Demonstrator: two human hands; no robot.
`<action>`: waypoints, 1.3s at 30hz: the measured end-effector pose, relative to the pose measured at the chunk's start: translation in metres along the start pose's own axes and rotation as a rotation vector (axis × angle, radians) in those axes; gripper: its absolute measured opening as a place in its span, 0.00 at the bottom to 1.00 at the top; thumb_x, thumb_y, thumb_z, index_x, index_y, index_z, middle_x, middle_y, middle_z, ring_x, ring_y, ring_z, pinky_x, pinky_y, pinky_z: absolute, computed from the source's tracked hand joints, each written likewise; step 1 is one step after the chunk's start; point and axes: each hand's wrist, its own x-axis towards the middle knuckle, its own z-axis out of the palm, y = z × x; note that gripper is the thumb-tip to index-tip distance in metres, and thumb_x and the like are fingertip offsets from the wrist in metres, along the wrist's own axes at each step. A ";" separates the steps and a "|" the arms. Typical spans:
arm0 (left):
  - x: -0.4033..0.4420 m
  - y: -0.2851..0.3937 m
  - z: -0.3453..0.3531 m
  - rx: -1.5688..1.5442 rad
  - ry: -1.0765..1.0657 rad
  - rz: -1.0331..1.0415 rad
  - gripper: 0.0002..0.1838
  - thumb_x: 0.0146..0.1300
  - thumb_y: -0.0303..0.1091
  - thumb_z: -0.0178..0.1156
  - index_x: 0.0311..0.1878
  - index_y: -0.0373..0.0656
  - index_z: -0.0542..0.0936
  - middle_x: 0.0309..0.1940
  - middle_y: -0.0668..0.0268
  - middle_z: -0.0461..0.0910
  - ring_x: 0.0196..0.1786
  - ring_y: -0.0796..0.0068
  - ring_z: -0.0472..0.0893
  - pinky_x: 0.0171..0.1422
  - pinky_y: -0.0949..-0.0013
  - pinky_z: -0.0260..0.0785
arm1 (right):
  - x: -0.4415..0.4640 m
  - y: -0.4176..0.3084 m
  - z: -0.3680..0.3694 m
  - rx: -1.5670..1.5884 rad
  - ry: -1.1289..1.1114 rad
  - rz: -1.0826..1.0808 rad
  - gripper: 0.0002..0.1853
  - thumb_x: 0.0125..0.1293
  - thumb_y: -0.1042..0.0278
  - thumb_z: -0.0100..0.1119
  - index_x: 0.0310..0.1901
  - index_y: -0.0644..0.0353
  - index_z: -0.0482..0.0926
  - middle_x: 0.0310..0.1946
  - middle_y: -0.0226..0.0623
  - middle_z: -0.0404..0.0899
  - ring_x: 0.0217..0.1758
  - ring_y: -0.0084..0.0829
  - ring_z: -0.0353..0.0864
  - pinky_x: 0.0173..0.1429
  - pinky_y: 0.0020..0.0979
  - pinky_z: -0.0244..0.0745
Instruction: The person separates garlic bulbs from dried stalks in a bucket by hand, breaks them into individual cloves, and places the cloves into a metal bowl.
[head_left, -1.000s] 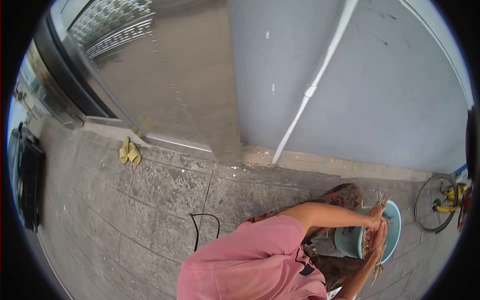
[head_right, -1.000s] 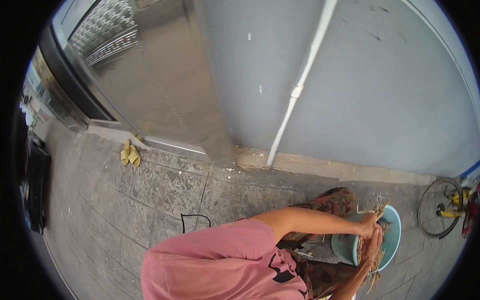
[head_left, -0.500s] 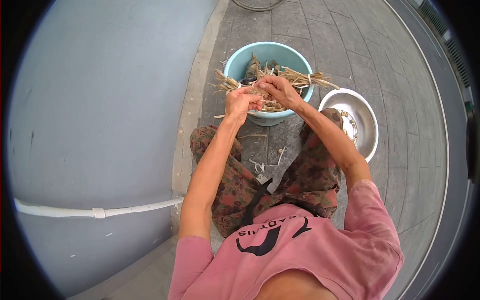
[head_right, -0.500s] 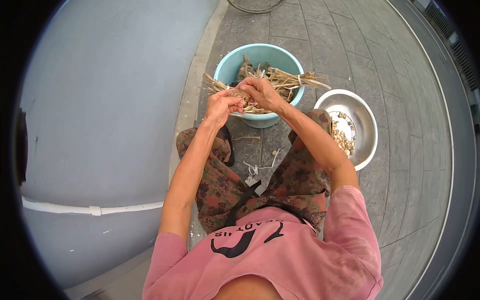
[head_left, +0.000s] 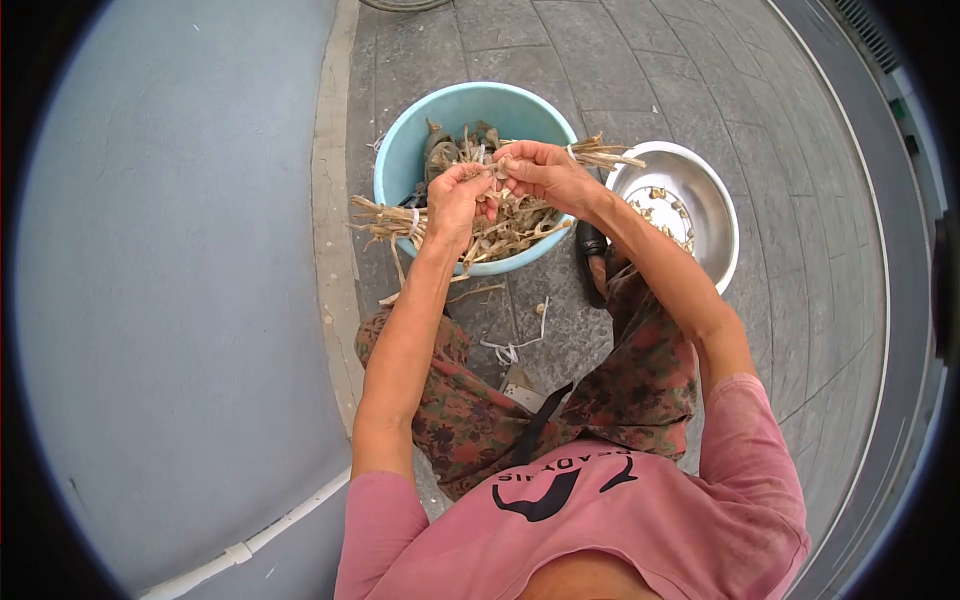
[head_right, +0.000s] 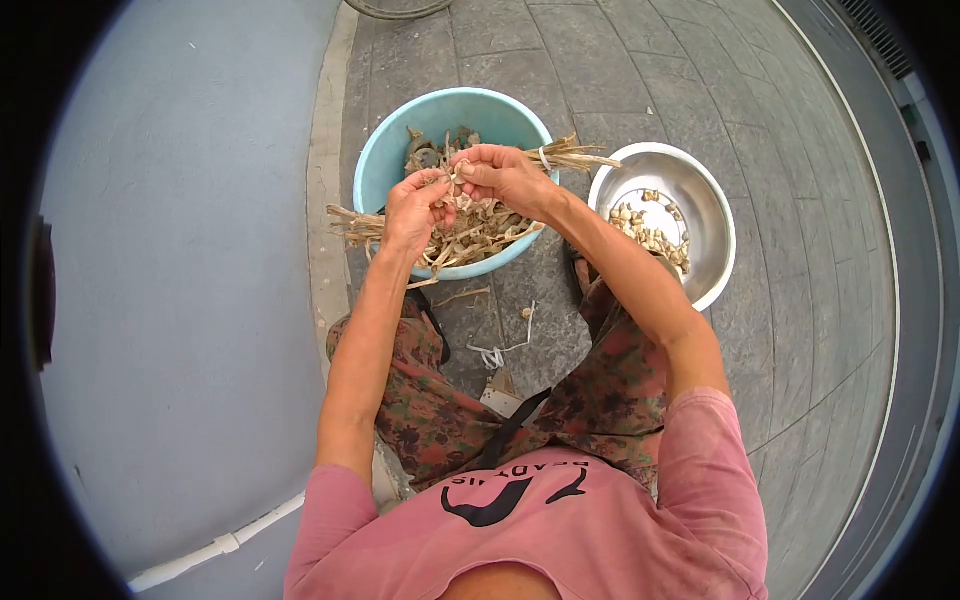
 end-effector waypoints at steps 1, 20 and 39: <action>0.002 -0.001 0.002 -0.025 0.048 -0.010 0.09 0.57 0.25 0.55 0.40 0.34 0.70 0.26 0.62 0.75 0.21 0.78 0.73 0.21 0.76 0.66 | -0.001 -0.001 -0.002 0.156 -0.004 0.020 0.12 0.65 0.66 0.51 0.47 0.60 0.72 0.28 0.24 0.73 0.30 0.14 0.71 0.35 0.15 0.70; 0.016 -0.013 -0.004 0.113 0.238 0.198 0.11 0.61 0.27 0.53 0.44 0.31 0.75 0.28 0.64 0.75 0.31 0.79 0.76 0.34 0.77 0.72 | 0.017 0.019 -0.009 -0.216 0.027 0.068 0.14 0.64 0.58 0.53 0.36 0.63 0.74 0.20 0.25 0.68 0.20 0.15 0.61 0.23 0.18 0.57; 0.006 -0.030 -0.004 0.724 0.012 0.295 0.15 0.59 0.27 0.54 0.49 0.33 0.74 0.34 0.60 0.78 0.32 0.78 0.76 0.31 0.80 0.68 | 0.000 0.011 -0.022 0.123 0.031 -0.011 0.08 0.64 0.64 0.52 0.37 0.60 0.72 0.26 0.26 0.72 0.25 0.14 0.69 0.28 0.16 0.67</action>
